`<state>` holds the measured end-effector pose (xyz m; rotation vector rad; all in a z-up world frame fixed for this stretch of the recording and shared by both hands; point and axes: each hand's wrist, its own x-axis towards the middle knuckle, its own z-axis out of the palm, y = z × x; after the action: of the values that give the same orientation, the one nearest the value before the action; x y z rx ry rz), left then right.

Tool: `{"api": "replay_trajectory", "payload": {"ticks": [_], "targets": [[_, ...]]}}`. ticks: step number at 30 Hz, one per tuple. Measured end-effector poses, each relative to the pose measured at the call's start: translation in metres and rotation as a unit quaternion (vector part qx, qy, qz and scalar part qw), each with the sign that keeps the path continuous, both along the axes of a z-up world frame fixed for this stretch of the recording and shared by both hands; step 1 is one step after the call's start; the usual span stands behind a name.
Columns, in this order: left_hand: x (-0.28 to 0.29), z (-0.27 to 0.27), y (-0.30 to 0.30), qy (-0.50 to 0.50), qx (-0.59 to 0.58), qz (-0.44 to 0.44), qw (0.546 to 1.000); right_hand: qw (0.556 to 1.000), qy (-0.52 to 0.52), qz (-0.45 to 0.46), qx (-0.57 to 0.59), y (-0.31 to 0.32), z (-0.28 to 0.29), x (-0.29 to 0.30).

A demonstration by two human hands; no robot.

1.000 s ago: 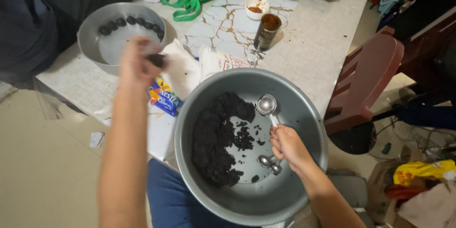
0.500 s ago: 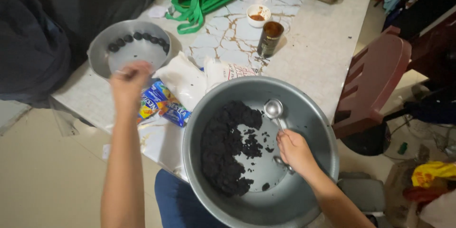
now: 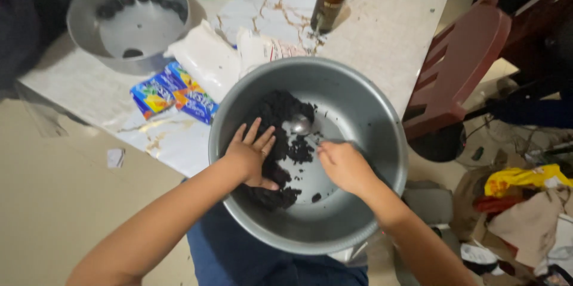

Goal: Scooping and portioning dark chocolate dough using a measuring spoon in a large bowl.

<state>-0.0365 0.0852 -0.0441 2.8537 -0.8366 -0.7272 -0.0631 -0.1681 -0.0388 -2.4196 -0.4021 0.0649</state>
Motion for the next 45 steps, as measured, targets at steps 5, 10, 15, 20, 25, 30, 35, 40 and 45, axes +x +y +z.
{"api": "replay_trajectory", "payload": {"ticks": [5, 10, 15, 20, 25, 30, 35, 40, 45], "targets": [[-0.034, 0.02, 0.014, 0.051, 0.135, -0.056, 0.988, 0.969, 0.114, 0.092, -0.2, 0.026, 0.01, -0.012], [-0.05, 0.001, 0.019, -0.038, 0.052, -0.023, 0.998, 0.955, 0.161, 0.144, -0.205, 0.018, -0.029, 0.003], [-0.05, 0.01, 0.013, -0.088, -0.026, 0.005, 0.996, 0.944, 0.187, 0.185, -0.2, 0.022, -0.039, 0.021], [-0.052, 0.041, 0.009, -0.054, -0.034, 0.036, 0.997, 0.923, 0.214, 0.282, -0.152, 0.014, -0.08, 0.03], [-0.047, 0.036, 0.017, -0.149, -0.203, 0.058, 0.966, 0.9, 0.349, 0.252, -0.065, -0.011, -0.096, 0.057], [-0.035, 0.052, -0.012, -0.205, -0.394, 0.114, 0.889, 0.871, 0.448, 0.16, 0.124, -0.017, -0.079, 0.056], [-0.018, 0.062, -0.05, -0.224, -0.261, 0.011, 0.939, 0.948, 0.239, 0.198, 0.072, -0.004, -0.035, 0.039], [-0.004, 0.038, -0.052, -0.137, -0.236, 0.092, 0.958, 0.973, 0.204, 0.069, 0.083, -0.009, -0.014, 0.033], [0.002, 0.034, -0.059, -0.244, -0.299, 0.126, 0.914, 0.992, 0.092, 0.057, 0.056, 0.006, 0.013, 0.019]]}}
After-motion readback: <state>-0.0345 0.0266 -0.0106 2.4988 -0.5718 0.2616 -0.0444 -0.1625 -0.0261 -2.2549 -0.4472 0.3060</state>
